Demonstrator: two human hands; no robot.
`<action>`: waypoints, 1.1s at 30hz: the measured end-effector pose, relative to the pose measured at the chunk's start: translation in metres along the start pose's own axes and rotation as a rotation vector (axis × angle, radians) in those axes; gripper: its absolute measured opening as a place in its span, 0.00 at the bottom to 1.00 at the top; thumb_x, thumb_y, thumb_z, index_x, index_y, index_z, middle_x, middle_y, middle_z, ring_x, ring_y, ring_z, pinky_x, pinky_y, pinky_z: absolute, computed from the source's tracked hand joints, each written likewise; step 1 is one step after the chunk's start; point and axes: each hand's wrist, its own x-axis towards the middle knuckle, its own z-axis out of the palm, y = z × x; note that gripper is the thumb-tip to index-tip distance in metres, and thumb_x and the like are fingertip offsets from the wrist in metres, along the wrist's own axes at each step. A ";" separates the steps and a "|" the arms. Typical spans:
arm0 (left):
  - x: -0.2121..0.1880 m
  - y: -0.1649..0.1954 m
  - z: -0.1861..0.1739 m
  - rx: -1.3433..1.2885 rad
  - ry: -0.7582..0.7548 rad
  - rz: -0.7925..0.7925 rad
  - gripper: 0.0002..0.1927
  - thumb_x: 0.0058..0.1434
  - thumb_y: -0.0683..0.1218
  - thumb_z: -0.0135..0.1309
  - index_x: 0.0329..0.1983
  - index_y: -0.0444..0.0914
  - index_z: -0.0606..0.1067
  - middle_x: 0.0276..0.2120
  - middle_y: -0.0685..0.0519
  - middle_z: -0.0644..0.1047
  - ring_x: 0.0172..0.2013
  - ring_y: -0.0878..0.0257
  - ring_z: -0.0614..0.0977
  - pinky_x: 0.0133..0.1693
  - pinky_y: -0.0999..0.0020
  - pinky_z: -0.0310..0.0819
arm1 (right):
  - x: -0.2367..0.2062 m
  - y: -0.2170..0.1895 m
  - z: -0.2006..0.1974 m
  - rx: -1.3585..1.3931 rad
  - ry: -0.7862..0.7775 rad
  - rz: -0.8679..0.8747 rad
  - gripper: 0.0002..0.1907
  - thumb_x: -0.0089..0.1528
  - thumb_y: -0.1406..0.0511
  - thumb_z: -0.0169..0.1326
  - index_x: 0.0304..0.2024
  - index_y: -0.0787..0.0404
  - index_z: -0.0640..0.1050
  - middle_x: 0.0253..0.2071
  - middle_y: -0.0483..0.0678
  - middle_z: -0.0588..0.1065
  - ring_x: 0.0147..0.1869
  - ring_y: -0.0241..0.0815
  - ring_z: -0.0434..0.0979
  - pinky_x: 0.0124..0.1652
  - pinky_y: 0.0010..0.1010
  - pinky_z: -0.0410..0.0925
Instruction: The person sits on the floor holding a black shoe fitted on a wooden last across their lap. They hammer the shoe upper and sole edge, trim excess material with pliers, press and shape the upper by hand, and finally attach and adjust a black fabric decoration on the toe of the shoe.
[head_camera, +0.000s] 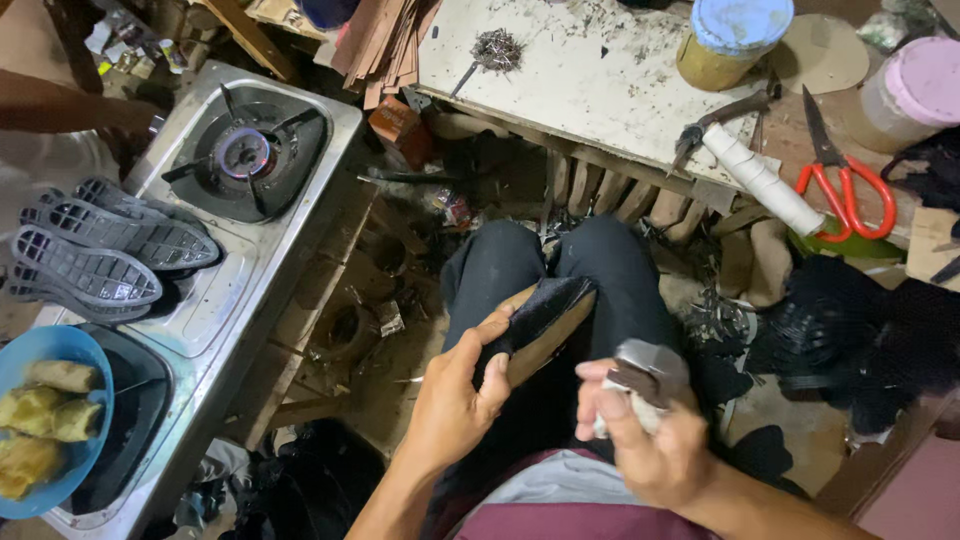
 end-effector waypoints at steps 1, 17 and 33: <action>-0.001 -0.001 -0.001 -0.031 -0.027 -0.067 0.18 0.67 0.41 0.49 0.61 0.34 0.71 0.49 0.43 0.83 0.21 0.63 0.81 0.28 0.69 0.78 | 0.000 0.008 0.006 -0.001 0.062 -0.099 0.14 0.66 0.67 0.46 0.50 0.70 0.77 0.33 0.51 0.82 0.26 0.39 0.84 0.31 0.30 0.76; 0.015 -0.002 -0.044 -0.055 -0.149 0.179 0.18 0.75 0.45 0.40 0.64 0.34 0.69 0.55 0.40 0.78 0.42 0.55 0.85 0.37 0.66 0.82 | 0.018 0.029 -0.014 -0.283 -0.254 0.655 0.19 0.61 0.53 0.55 0.29 0.63 0.77 0.20 0.60 0.76 0.26 0.61 0.79 0.28 0.44 0.71; 0.110 -0.006 0.028 0.259 -0.039 -0.390 0.18 0.66 0.56 0.54 0.46 0.39 0.79 0.21 0.44 0.77 0.22 0.59 0.78 0.30 0.63 0.69 | 0.126 0.051 -0.210 -1.440 0.284 0.437 0.25 0.71 0.48 0.50 0.48 0.63 0.82 0.43 0.61 0.80 0.46 0.65 0.80 0.44 0.54 0.71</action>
